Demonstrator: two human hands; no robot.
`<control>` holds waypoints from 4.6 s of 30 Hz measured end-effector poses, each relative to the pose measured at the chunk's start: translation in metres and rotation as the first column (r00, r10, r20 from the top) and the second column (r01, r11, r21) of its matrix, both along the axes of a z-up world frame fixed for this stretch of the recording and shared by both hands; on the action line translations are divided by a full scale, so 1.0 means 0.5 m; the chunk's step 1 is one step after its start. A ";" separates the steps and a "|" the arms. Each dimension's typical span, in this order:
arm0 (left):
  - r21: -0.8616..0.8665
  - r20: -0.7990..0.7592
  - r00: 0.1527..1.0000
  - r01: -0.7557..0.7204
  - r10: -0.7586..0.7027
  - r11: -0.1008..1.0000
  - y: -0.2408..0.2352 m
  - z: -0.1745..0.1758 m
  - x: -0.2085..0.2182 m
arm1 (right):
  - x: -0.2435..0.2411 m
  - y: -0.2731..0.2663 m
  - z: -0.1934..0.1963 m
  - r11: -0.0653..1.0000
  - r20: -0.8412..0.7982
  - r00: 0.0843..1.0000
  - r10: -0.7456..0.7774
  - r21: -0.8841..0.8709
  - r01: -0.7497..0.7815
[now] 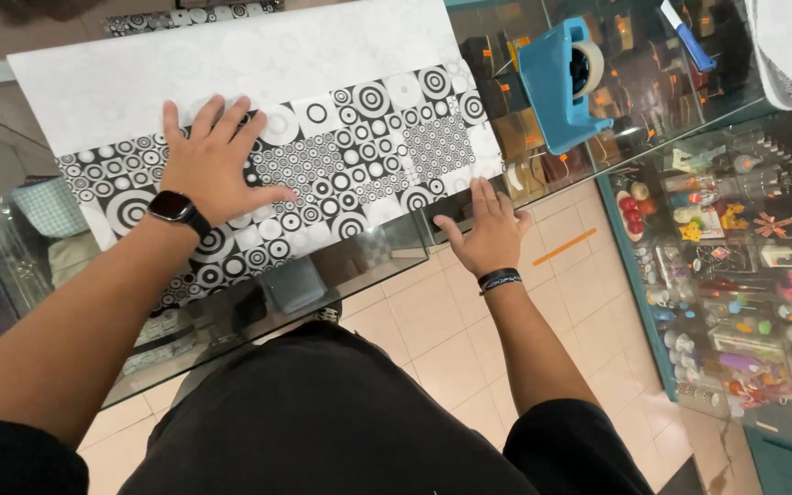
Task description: Smoothing and aligning a sheet of patterned wrapping paper on a glass counter in preparation for wrapping or cutting.
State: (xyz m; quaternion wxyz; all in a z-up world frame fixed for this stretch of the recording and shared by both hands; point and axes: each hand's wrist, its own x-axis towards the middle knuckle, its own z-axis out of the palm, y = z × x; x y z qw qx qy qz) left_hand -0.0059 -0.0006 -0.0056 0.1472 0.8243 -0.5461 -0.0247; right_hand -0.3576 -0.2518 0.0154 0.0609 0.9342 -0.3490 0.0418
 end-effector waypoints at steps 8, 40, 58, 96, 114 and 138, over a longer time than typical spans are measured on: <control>-0.148 0.229 0.972 0.077 -0.042 0.986 0.003 -0.021 -0.021 | -0.036 -0.082 -0.013 0.996 0.058 0.996 -0.063 -0.059 0.066; 0.213 -0.152 0.988 -0.002 0.035 0.977 -0.024 0.043 -0.053 | 0.176 0.249 -0.025 0.401 0.294 0.438 0.849 0.179 -0.898; 0.093 -0.119 0.993 0.022 -0.011 0.995 -0.019 -0.034 -0.028 | 0.296 0.494 -0.032 0.280 0.271 0.341 0.900 0.238 -0.930; -0.343 -0.038 0.959 0.250 -0.280 0.905 0.192 -0.084 -0.096 | 0.199 0.477 -0.047 0.871 0.273 0.833 0.481 -0.037 -0.491; -0.357 0.093 0.954 0.299 -0.285 0.885 0.166 -0.053 -0.197 | 0.168 0.357 -0.044 0.813 0.330 0.747 0.577 -0.142 -0.565; 0.020 0.184 0.924 -0.346 0.336 0.938 0.429 -0.012 -0.335 | -0.064 -0.221 -0.037 0.908 0.269 0.869 0.416 -0.071 -0.413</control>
